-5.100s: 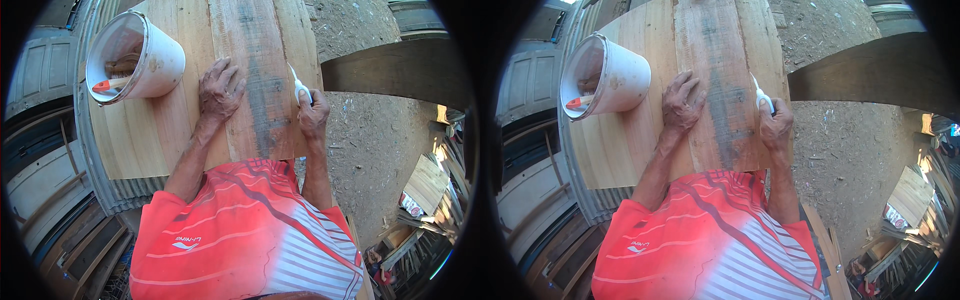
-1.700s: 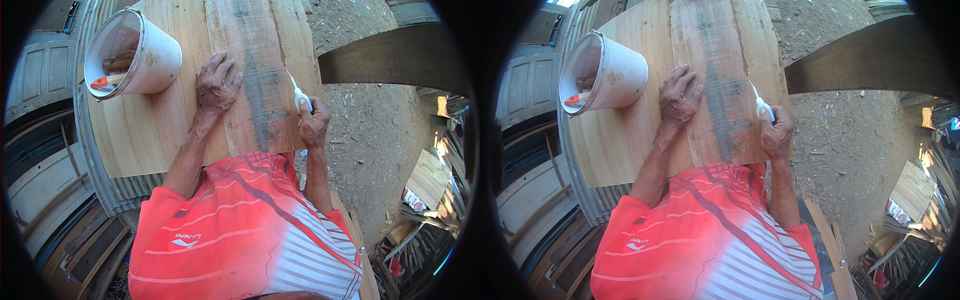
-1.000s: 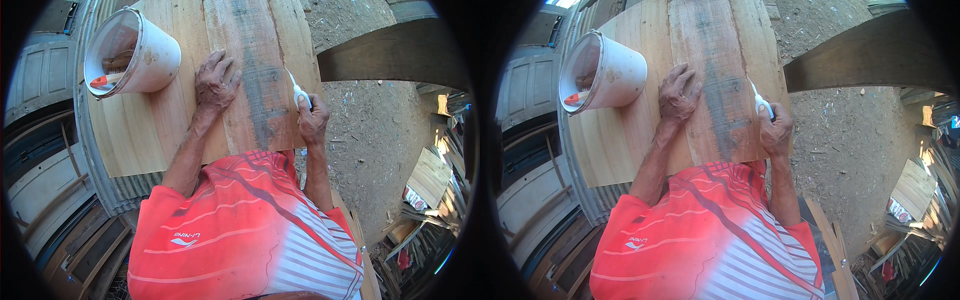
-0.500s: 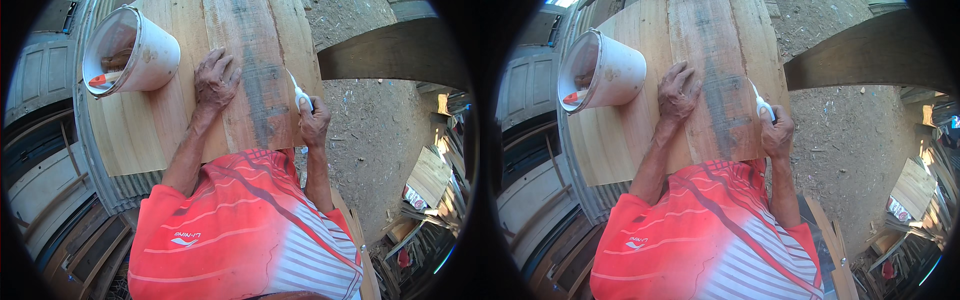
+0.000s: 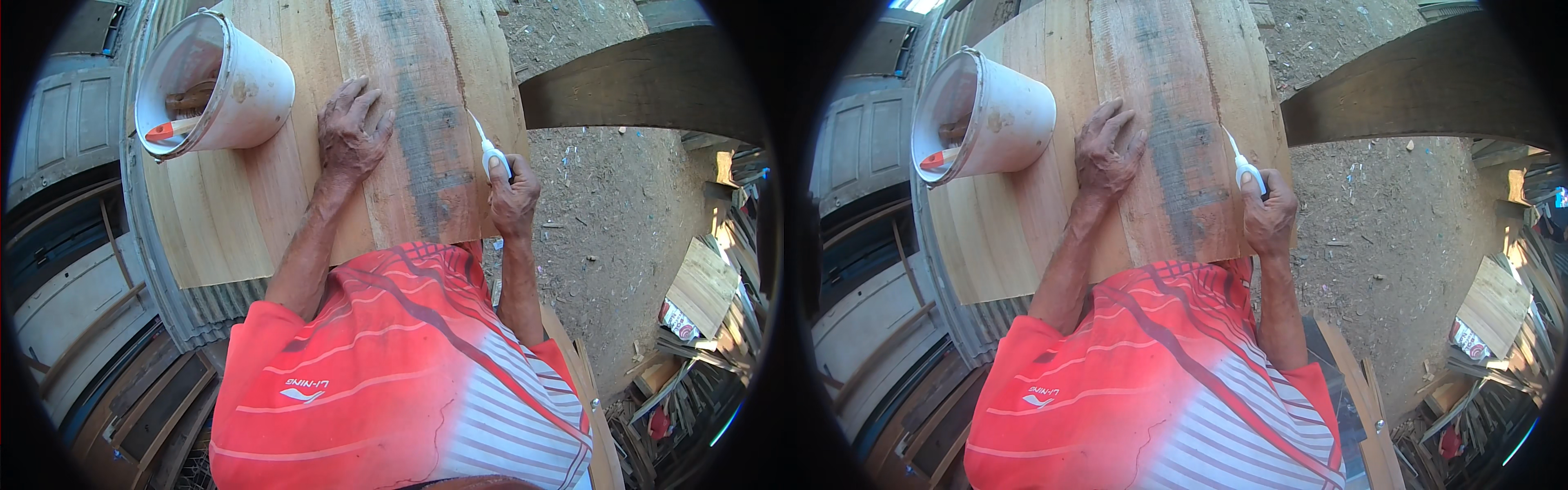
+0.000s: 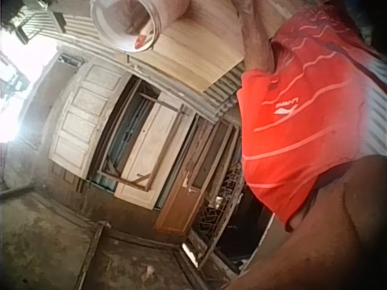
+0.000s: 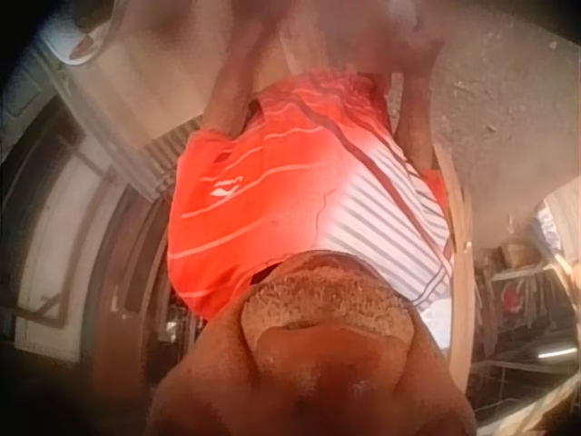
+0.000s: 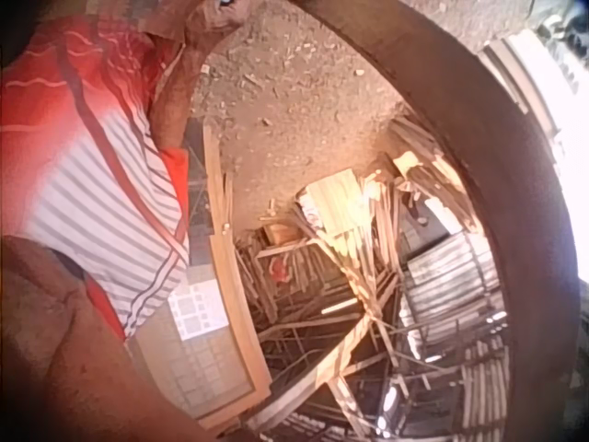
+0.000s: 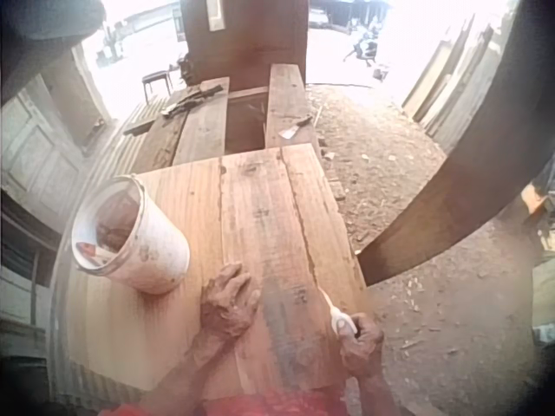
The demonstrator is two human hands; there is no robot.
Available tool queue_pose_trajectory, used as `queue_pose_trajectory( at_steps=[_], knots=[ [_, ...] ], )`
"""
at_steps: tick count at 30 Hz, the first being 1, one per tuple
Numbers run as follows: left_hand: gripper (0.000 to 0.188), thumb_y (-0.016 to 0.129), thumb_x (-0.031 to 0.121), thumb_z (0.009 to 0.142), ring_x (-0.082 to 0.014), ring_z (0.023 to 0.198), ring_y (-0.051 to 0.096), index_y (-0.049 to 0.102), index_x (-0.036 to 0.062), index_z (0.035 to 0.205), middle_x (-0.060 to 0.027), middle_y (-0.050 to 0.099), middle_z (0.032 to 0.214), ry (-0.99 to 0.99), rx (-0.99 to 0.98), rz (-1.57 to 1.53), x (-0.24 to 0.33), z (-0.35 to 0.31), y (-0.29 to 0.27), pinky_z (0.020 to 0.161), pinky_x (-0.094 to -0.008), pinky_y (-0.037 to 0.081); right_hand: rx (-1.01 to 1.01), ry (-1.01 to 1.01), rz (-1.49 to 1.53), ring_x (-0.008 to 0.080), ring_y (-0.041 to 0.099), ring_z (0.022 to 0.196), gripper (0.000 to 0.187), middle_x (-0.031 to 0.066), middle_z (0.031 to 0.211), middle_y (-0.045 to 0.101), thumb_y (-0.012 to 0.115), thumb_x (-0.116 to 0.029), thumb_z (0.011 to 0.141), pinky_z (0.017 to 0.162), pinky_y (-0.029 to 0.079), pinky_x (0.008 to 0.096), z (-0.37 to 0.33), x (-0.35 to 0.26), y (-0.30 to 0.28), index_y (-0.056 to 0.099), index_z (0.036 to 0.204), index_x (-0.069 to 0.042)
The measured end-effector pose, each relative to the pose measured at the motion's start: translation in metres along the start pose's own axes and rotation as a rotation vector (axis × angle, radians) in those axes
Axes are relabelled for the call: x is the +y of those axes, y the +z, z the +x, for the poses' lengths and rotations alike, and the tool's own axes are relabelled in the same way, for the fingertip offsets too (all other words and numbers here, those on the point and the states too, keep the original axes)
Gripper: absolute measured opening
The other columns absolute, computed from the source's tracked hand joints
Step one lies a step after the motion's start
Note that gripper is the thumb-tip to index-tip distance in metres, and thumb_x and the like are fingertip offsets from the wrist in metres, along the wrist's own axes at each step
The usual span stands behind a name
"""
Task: The person applies white liquid adhesive from a squeeze bottle onto a wooden plank, spreading it with their fingers and reaching into a bucket to handle wood pieces.
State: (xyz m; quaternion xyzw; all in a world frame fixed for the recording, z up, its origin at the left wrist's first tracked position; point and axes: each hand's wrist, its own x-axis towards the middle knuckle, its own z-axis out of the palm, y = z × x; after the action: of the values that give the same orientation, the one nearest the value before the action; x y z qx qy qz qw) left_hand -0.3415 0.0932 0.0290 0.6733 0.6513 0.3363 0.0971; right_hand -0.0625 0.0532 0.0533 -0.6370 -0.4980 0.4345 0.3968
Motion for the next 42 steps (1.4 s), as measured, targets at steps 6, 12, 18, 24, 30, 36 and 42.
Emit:
queue_pose_trajectory(
  at_steps=[6,12,18,24,30,36,42],
  knots=[
    [0.043,0.079,0.027,0.086,-0.0337,0.140,0.052,0.072,0.0070,0.123,-0.0144,0.061,0.144,0.010,0.002,0.008,-0.0015,-0.0002,0.0009,0.118,-0.0494,0.037,0.002,-0.034,-0.001,0.0032,0.044,0.065,0.024,-0.0065,0.072,0.054,0.070,-0.022,0.103,0.056,0.036,0.0255,-0.0039,0.0016,-0.0028,0.068,0.090,-0.003],
    [0.039,0.080,0.024,0.088,-0.0337,0.137,0.056,0.073,0.0069,0.122,-0.0133,0.064,0.142,0.023,0.026,0.041,0.0024,0.0005,-0.0012,0.114,-0.0483,0.042,-0.004,-0.007,0.014,0.0036,0.045,0.064,0.024,-0.0060,0.071,0.054,0.070,-0.022,0.102,0.056,0.036,0.0258,-0.0094,0.0052,-0.0067,0.068,0.089,-0.002],
    [0.039,0.079,0.025,0.089,-0.0338,0.138,0.055,0.073,0.0066,0.123,-0.0132,0.063,0.143,0.016,0.009,0.043,0.0051,0.0010,-0.0032,0.115,-0.0482,0.041,0.009,-0.001,0.011,0.0038,0.045,0.065,0.024,-0.0056,0.070,0.054,0.070,-0.021,0.102,0.057,0.037,0.0261,-0.0088,0.0040,-0.0043,0.068,0.088,-0.002],
    [0.039,0.079,0.025,0.089,-0.0337,0.138,0.055,0.072,0.0066,0.123,-0.0129,0.063,0.143,0.028,0.013,0.050,0.0042,0.0011,-0.0014,0.115,-0.0481,0.041,0.015,-0.013,0.008,0.0039,0.045,0.065,0.025,-0.0059,0.070,0.054,0.070,-0.023,0.102,0.057,0.037,0.0264,-0.0088,0.0036,-0.0041,0.068,0.089,-0.002],
    [0.039,0.080,0.024,0.088,-0.0333,0.137,0.056,0.072,0.0069,0.123,-0.0125,0.063,0.143,0.025,0.013,0.047,0.0028,0.0003,-0.0010,0.115,-0.0482,0.041,0.019,-0.018,-0.011,0.0036,0.044,0.065,0.026,-0.0060,0.070,0.054,0.070,-0.024,0.103,0.056,0.037,0.0266,-0.0089,0.0005,-0.0025,0.068,0.090,-0.002],
    [0.040,0.080,0.024,0.088,-0.0331,0.137,0.056,0.072,0.0072,0.123,-0.0125,0.063,0.143,0.033,0.020,0.055,0.0027,-0.0001,-0.0018,0.115,-0.0476,0.042,0.022,-0.029,-0.018,0.0033,0.043,0.064,0.026,-0.0064,0.070,0.053,0.070,-0.025,0.103,0.055,0.036,0.0267,-0.0071,0.0026,-0.0013,0.069,0.091,-0.002],
    [0.040,0.080,0.025,0.088,-0.0330,0.137,0.056,0.073,0.0075,0.123,-0.0125,0.063,0.143,0.031,0.023,0.061,0.0013,0.0003,-0.0010,0.115,-0.0474,0.042,0.013,-0.023,0.005,0.0033,0.043,0.064,0.027,-0.0060,0.070,0.053,0.069,-0.025,0.103,0.055,0.035,0.0265,-0.0068,0.0062,-0.0018,0.068,0.090,-0.002]
  ],
)
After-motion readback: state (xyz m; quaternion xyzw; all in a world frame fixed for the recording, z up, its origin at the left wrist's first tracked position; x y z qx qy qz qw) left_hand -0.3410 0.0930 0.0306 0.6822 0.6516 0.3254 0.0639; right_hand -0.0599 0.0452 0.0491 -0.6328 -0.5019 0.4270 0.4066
